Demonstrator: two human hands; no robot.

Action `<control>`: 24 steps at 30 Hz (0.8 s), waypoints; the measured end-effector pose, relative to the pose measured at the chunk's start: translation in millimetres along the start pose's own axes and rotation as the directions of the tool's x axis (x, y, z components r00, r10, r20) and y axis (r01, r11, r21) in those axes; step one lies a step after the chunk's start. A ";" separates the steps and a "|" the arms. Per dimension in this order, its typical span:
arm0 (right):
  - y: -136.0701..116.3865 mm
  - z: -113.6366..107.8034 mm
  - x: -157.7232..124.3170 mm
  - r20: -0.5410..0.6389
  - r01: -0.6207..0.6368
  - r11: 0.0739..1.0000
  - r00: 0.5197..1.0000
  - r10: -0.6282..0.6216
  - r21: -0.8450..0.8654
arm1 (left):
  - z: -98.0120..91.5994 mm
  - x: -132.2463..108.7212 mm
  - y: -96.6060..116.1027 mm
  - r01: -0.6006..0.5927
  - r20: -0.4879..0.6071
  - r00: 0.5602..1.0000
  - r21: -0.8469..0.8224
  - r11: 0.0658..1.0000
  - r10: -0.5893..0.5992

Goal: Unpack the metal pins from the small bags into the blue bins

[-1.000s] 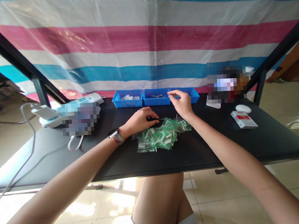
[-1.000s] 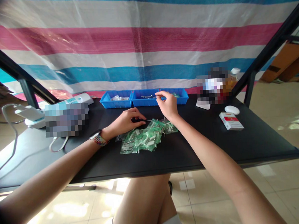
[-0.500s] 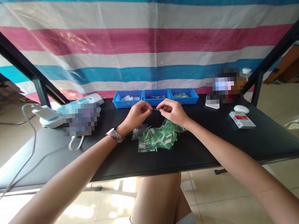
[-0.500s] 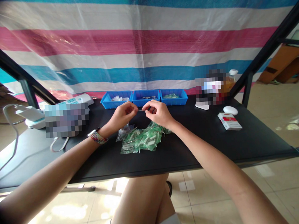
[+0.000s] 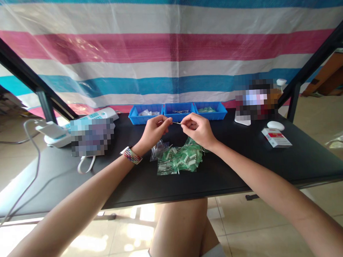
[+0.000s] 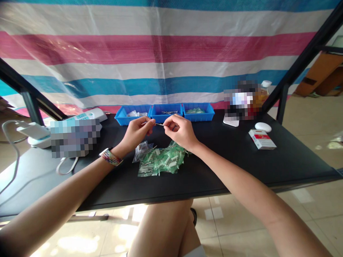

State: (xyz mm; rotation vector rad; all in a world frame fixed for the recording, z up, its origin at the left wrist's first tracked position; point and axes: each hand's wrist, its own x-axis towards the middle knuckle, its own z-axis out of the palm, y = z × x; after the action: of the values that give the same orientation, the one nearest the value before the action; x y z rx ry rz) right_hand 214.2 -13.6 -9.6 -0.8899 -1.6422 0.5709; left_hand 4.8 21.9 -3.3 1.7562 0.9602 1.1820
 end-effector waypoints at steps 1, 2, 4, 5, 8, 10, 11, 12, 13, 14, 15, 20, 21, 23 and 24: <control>0.3 0.4 -0.3 -0.002 -0.022 0.999 1.000 0.022 0.025 | -0.3 -0.1 -0.2 0.002 0.016 1.000 -0.008 1.000 -0.002; 1.0 0.8 -0.6 0.002 -0.057 0.997 0.998 0.057 0.057 | -0.5 -0.3 -0.6 0.002 0.033 0.999 -0.020 1.000 -0.002; 3.0 1.4 -0.9 0.012 -0.137 0.983 0.991 0.137 0.122 | -0.5 -1.0 -1.3 -0.012 0.062 0.998 -0.056 0.998 0.016; 3.9 1.7 -0.9 0.012 -0.169 0.974 0.985 0.169 0.149 | -0.3 -1.5 -1.6 -0.030 0.071 0.997 -0.079 0.996 0.036; 4.8 1.9 0.0 -0.013 -0.220 0.957 0.974 0.227 0.191 | 0.2 -3.1 -2.0 -0.105 0.091 0.989 -0.102 0.989 0.115; 4.2 1.8 0.6 -0.026 -0.234 0.952 0.970 0.243 0.196 | 0.4 -4.4 -2.0 -0.146 0.106 0.983 -0.047 0.988 0.150; 3.7 1.8 0.8 -0.028 -0.238 0.951 0.968 0.248 0.196 | 0.4 -5.0 -2.0 -0.160 0.113 0.981 -0.011 0.987 0.161; 3.4 1.8 0.9 -0.027 -0.239 0.951 0.968 0.249 0.198 | 0.3 -5.5 -2.0 -0.173 0.115 0.979 0.023 0.985 0.169; 3.1 1.9 0.8 -0.025 -0.239 0.950 0.968 0.248 0.200 | 0.2 -5.9 -1.9 -0.186 0.113 0.977 0.051 0.981 0.179; 3.0 2.1 0.6 -0.023 -0.238 0.950 0.969 0.248 0.201 | 0.0 -6.3 -1.8 -0.199 0.106 0.976 0.073 0.977 0.191; 3.0 2.2 0.4 -0.020 -0.239 0.950 0.968 0.248 0.202 | -0.2 -6.5 -1.5 -0.215 0.094 0.974 0.093 0.972 0.206; 5.2 2.9 -0.3 -0.015 -0.255 0.944 0.965 0.263 0.211 | -1.0 -6.8 2.1 -0.255 0.045 0.967 0.172 0.951 0.251; 5.8 2.9 -0.2 -0.014 -0.256 0.943 0.964 0.264 0.213 | -1.1 -6.7 2.6 -0.261 0.042 0.965 0.183 0.948 0.258; 7.0 2.8 0.0 -0.016 -0.253 0.943 0.965 0.262 0.215 | -1.3 -6.3 2.8 -0.265 0.035 0.964 0.200 0.943 0.264; 7.4 2.8 0.1 -0.016 -0.248 0.944 0.966 0.258 0.218 | -1.4 -5.9 2.5 -0.257 0.029 0.966 0.201 0.945 0.257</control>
State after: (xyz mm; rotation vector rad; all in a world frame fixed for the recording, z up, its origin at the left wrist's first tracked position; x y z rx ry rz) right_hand 213.3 -8.9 -15.9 -0.9515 -1.4032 0.8829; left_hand 2.3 15.9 -2.8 2.0966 0.8955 1.2792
